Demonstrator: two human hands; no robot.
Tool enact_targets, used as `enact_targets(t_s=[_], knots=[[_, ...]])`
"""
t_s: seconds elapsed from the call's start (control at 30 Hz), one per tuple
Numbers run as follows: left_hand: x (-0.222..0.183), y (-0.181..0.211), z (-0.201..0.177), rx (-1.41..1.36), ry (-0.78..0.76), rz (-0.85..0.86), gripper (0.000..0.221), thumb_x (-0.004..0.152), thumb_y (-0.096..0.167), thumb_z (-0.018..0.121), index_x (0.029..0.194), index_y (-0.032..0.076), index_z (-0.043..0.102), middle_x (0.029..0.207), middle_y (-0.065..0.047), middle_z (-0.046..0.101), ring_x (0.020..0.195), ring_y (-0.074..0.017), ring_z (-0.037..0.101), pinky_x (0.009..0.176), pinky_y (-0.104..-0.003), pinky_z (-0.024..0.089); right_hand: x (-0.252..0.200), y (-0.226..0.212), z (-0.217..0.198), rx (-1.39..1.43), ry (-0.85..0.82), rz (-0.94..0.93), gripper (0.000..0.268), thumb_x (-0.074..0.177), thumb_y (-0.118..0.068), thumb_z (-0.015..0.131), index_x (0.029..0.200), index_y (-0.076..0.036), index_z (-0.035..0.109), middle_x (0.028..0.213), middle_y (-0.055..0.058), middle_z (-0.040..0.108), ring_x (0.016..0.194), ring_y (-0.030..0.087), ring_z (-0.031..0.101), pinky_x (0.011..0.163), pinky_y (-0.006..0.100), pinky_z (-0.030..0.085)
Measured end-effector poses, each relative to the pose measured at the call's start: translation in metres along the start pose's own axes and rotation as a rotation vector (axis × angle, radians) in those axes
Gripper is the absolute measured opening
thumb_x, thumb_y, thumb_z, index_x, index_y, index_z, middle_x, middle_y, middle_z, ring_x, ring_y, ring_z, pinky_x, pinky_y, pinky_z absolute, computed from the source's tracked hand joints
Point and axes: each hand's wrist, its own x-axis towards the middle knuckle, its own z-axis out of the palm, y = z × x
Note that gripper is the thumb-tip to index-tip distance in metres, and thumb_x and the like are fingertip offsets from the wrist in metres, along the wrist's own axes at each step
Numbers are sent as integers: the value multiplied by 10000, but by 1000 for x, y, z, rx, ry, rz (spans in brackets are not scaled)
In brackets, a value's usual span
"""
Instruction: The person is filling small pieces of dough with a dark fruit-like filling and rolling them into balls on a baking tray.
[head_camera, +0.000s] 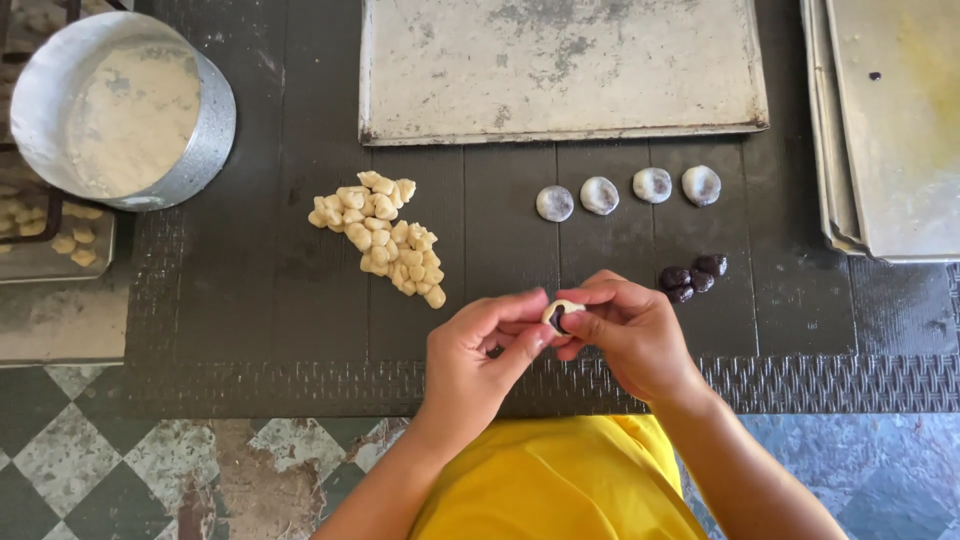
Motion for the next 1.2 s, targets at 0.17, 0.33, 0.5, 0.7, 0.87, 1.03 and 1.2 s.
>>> enact_targets(t_s=[0.17,0.33,0.5,0.7,0.87,1.03,1.2], knots=[[9,-14,15,169,32,181,292,839,145,905,1118,148,819,1039,-114,684,825,-211,737,643,-275,613,-3,4,0,180,125,253,115,920,68,699,1028,100,679,755,170,630,488,323,710,364,415,615],[14,-22,4,255,57,211,221,850,48,878,1048,132,826,1054,-103,811,877,-263,810,698,-292,663,-10,-8,6,-19,92,239,407,971,-176,707,1196,161,687,786,274,723,574,345,764,455,429,638],[7,-58,-14,808,-92,488,140,940,253,815,1078,228,812,1191,37,784,1080,-228,705,905,-379,499,-1,8,-9,-1340,-159,-461,112,945,-170,774,1039,-146,830,856,63,587,801,305,662,683,403,597],[13,-67,-8,646,-47,318,118,892,199,856,969,258,788,957,118,797,875,-167,694,803,-312,472,-10,-14,19,-1109,-92,-524,540,898,59,738,1428,-5,653,1013,97,777,841,282,757,758,412,627],[7,-69,-10,679,-100,305,256,873,92,833,1084,195,730,865,47,779,833,-209,694,807,-352,498,18,-13,2,-1101,-182,-259,352,824,-91,832,1165,-118,751,789,-17,798,680,204,699,703,371,576],[8,-36,-24,618,-141,355,460,936,-135,571,1320,103,657,912,-98,778,876,-323,751,842,-429,557,78,-57,28,-1186,-515,421,539,835,-385,868,1252,-133,638,892,108,721,834,321,758,865,485,599],[9,-32,-66,744,257,400,190,988,-23,695,1099,127,730,961,-14,711,856,-257,704,858,-379,545,57,-26,33,-1943,-698,179,699,832,-548,772,1312,-127,487,1107,92,550,826,435,777,758,537,658]])
